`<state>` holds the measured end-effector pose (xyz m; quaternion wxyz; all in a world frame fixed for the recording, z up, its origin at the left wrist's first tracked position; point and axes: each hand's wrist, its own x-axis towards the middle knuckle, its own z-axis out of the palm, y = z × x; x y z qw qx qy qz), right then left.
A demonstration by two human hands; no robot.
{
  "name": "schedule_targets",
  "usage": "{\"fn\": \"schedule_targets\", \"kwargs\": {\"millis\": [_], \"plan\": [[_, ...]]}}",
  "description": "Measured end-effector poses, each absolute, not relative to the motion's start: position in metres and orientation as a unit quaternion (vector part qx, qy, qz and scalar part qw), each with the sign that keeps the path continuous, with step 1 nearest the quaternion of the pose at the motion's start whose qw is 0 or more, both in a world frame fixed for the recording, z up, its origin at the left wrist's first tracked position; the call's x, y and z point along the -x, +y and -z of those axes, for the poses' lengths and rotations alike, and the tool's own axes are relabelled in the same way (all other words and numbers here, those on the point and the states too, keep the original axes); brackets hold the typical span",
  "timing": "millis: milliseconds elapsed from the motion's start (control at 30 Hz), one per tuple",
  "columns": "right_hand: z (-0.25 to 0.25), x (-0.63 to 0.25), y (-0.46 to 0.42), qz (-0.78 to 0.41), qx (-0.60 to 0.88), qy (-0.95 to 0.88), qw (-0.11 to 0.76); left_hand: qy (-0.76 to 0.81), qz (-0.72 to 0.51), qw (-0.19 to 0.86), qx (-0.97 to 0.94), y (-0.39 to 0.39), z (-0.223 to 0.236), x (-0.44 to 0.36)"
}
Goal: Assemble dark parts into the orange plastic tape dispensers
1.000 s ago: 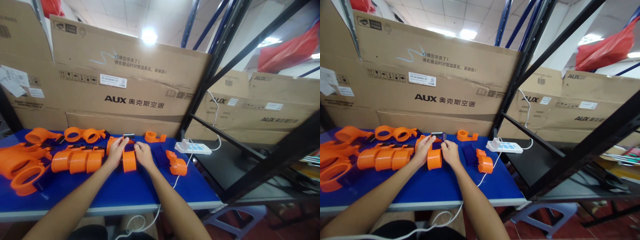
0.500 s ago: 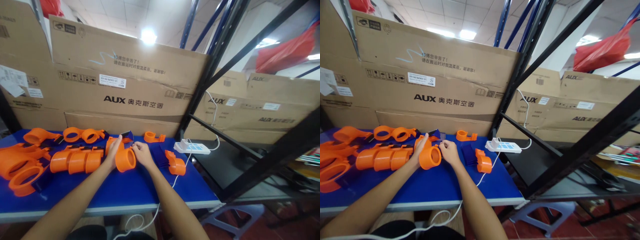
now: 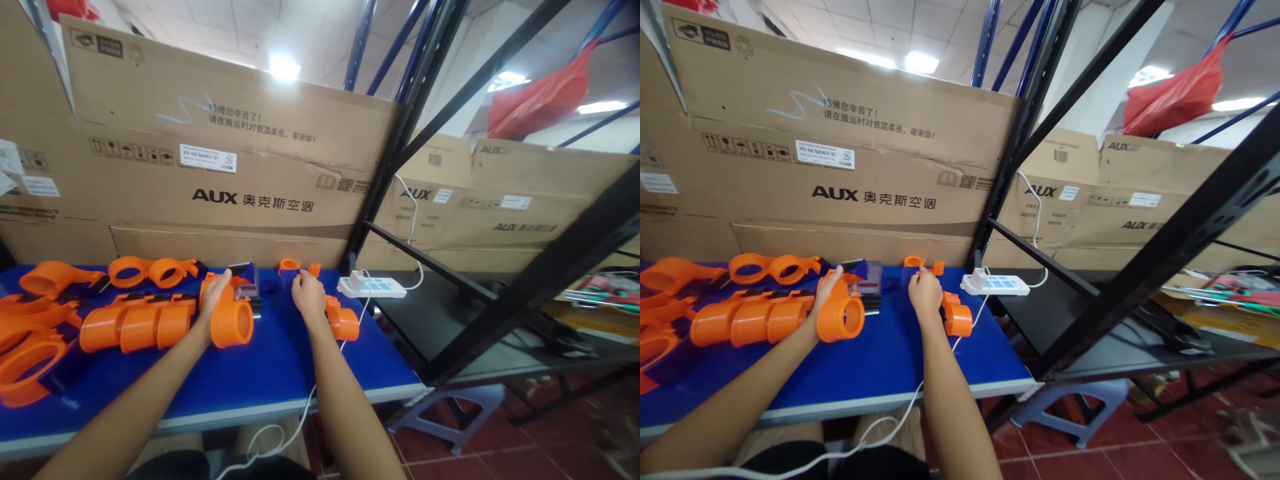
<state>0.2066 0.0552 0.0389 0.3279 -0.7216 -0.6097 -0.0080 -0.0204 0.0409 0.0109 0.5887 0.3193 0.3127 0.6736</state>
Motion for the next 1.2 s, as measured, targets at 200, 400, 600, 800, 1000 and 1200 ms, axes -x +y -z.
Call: {"fn": "schedule_targets", "kwargs": {"millis": [200, 400, 600, 800, 1000, 1200], "plan": [[-0.029, -0.196, 0.053, -0.006, 0.747, -0.635, 0.194, 0.353, -0.645, 0.566, -0.372, 0.04, -0.007, 0.02], [-0.031, -0.193, 0.049, 0.004, 0.741, -0.653, 0.158, 0.369, -0.642, 0.528, -0.417, 0.039, -0.008, 0.018], [-0.034, -0.198, 0.048, 0.005, 0.744, -0.651, 0.149, 0.362, -0.636, 0.522, -0.438, 0.043, -0.007, 0.021], [-0.03, -0.198, 0.049, 0.015, 0.736, -0.653, 0.181, 0.341, -0.643, 0.537, -0.427, 0.041, -0.009, 0.02], [-0.03, -0.183, 0.052, -0.086, 0.506, -0.754, 0.41, 0.329, -0.65, 0.533, -0.43, 0.04, -0.011, 0.018], [-0.025, -0.156, 0.039, -0.158, 0.354, -0.782, 0.488, 0.324, -0.651, 0.512, -0.458, 0.039, -0.009, 0.013]]}}
